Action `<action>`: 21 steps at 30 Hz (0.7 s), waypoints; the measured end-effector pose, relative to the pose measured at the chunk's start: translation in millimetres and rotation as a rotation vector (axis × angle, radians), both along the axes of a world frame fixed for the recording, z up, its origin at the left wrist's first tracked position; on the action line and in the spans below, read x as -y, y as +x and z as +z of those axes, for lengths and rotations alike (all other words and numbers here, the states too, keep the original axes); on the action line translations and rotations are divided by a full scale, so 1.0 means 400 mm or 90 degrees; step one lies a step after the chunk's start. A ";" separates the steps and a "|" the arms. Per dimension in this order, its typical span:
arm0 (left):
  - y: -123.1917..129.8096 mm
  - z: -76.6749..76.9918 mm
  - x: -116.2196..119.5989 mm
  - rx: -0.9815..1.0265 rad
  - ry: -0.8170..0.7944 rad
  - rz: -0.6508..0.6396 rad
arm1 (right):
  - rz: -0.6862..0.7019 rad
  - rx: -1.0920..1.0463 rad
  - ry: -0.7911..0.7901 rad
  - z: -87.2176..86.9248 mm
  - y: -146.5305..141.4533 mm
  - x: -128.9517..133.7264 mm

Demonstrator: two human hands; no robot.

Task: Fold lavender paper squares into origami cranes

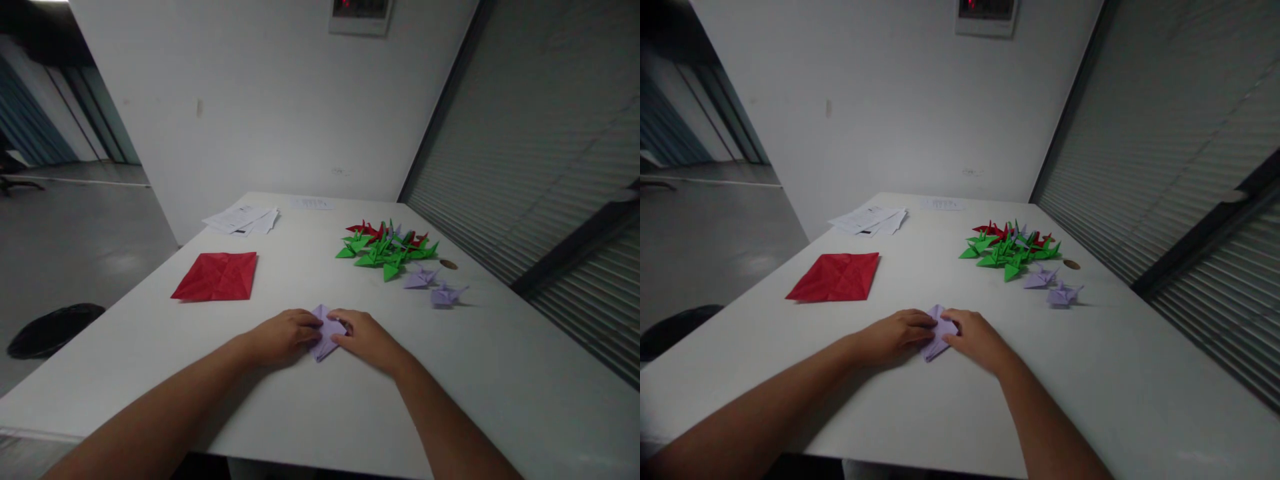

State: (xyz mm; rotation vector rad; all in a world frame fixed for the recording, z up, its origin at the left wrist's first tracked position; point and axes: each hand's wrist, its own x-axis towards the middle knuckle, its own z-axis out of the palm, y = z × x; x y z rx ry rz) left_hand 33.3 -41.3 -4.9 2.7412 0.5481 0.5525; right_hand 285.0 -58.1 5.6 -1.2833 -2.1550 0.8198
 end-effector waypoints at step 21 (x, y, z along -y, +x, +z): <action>-0.003 -0.011 0.005 0.089 -0.134 -0.008 | 0.156 0.038 0.006 0.021 0.044 -0.009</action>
